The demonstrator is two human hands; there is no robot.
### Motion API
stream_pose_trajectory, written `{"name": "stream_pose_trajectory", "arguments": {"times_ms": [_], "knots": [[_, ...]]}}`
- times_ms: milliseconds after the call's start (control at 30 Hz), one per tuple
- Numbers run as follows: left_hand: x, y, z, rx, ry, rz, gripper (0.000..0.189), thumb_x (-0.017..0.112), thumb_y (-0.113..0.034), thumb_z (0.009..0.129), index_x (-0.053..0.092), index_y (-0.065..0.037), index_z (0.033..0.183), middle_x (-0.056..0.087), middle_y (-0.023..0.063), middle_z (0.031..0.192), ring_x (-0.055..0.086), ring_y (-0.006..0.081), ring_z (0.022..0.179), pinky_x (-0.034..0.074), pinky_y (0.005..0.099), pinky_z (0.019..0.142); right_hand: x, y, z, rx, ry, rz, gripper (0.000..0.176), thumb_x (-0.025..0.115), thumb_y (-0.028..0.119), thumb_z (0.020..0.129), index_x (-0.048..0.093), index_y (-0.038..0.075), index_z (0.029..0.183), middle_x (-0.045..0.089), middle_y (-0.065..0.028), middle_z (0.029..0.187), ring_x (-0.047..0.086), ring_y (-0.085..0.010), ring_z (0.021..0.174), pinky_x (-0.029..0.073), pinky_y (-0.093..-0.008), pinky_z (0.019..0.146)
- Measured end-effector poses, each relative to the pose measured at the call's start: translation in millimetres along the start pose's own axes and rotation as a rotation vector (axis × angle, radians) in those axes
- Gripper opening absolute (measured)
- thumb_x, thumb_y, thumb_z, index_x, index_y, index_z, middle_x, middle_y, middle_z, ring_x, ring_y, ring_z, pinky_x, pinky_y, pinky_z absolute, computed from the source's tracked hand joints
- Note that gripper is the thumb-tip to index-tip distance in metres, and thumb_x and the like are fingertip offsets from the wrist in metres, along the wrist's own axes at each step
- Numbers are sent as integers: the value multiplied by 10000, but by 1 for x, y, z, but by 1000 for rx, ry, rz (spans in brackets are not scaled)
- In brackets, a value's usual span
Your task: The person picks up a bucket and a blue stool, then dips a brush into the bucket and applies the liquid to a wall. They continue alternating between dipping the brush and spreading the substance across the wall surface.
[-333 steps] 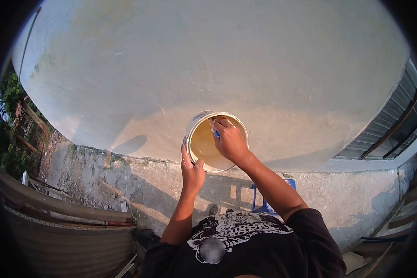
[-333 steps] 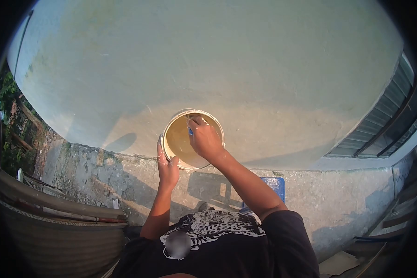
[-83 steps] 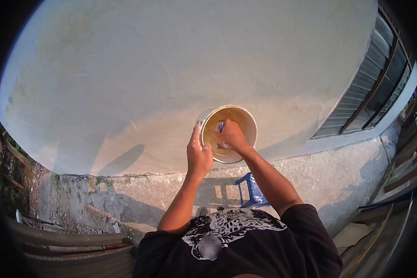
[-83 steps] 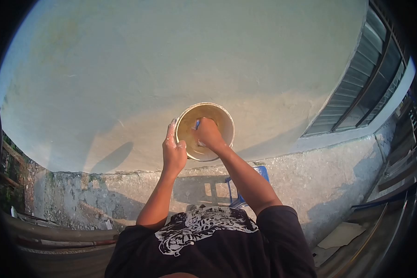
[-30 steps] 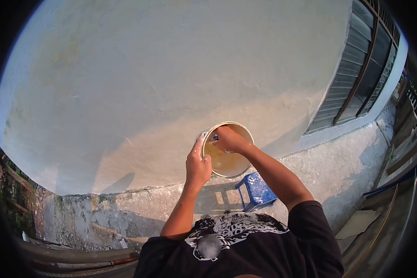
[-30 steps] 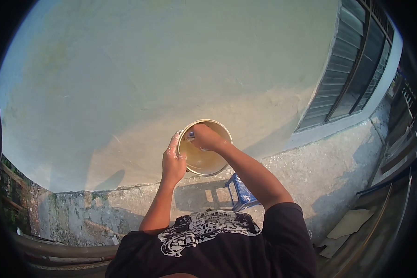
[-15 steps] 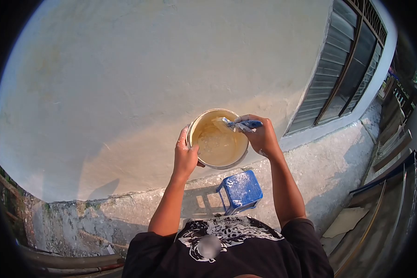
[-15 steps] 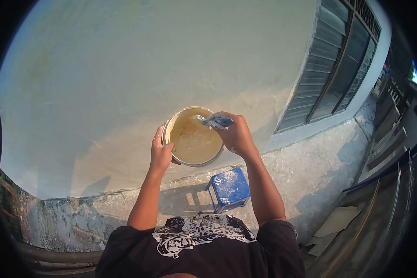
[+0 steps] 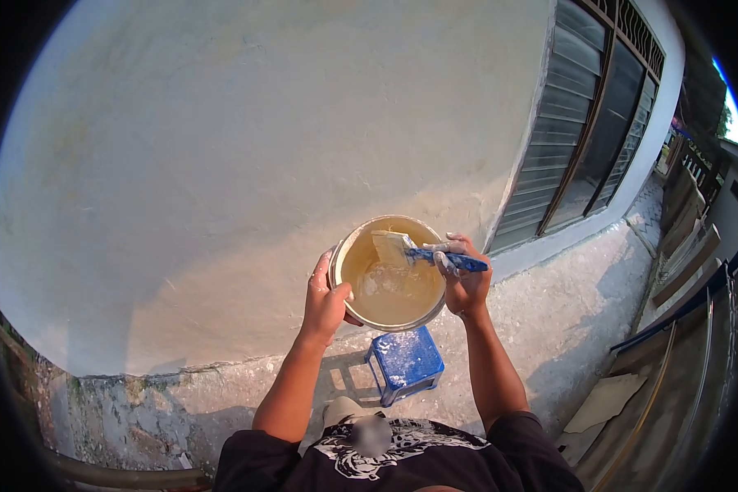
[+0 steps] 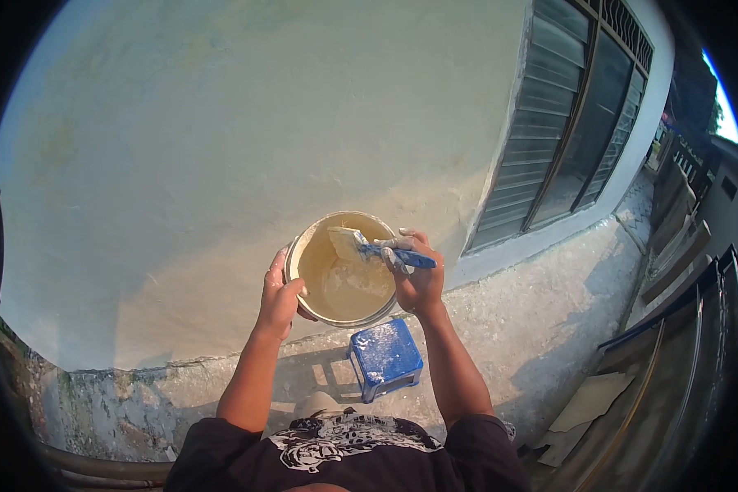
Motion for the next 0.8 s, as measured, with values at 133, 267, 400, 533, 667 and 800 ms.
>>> {"name": "stream_pose_trajectory", "arguments": {"times_ms": [133, 267, 400, 533, 667, 800], "knots": [[14, -6, 2, -60, 50, -47, 681, 479, 60, 821, 417, 20, 1499, 585, 129, 1383, 555, 204, 1279, 446, 346, 1068, -8, 13, 4, -31, -65, 95, 142, 671, 79, 914, 712, -40, 978, 693, -135, 931, 651, -207, 862, 506, -321, 848], [22, -9, 18, 21, 39, -7, 708, 480, 55, 825, 391, 19, 1527, 595, 119, 1352, 571, 188, 1230, 455, 340, 1059, -15, 7, 9, 20, -183, 286, 156, 629, 72, 932, 655, -49, 1028, 680, -126, 945, 676, -196, 828, 532, -318, 768], [33, -25, 26, -130, 144, 18, 712, 555, 14, 850, 377, 8, 1540, 600, 122, 1331, 601, 181, 1150, 560, 322, 898, -19, -5, 21, 115, -246, 313, 122, 616, 59, 920, 608, -25, 1009, 681, -149, 980, 670, -166, 720, 499, -246, 629], [26, -22, 40, -115, 173, 107, 730, 608, -18, 849, 386, -19, 1545, 614, 123, 1288, 641, 162, 1043, 606, 299, 681, -19, -8, 29, 56, -312, 349, 102, 584, 20, 926, 583, -26, 1017, 673, -155, 962, 672, -172, 707, 518, -252, 644], [24, -26, 49, -78, 216, 172, 700, 648, -61, 864, 363, -44, 1503, 625, 106, 1189, 653, 112, 798, 550, 266, 466, -19, -4, 38, 54, -324, 418, 103, 588, 39, 928, 570, -22, 1009, 659, -161, 931, 659, -163, 704, 526, -259, 651], [26, -33, 48, -181, 275, 50, 600, 652, -92, 894, 343, -43, 1406, 623, 114, 1136, 644, 107, 694, 508, 255, 421, -16, -7, 46, 41, -321, 429, 96, 584, 44, 936, 580, -20, 1007, 671, -147, 927, 666, -152, 698, 479, -235, 601]]}}
Point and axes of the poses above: each hand's wrist, its own z-axis towards the middle knuckle, its own x-axis out of the palm, y = z × x, the point moved 7 cm from there along z, towards the middle knuckle
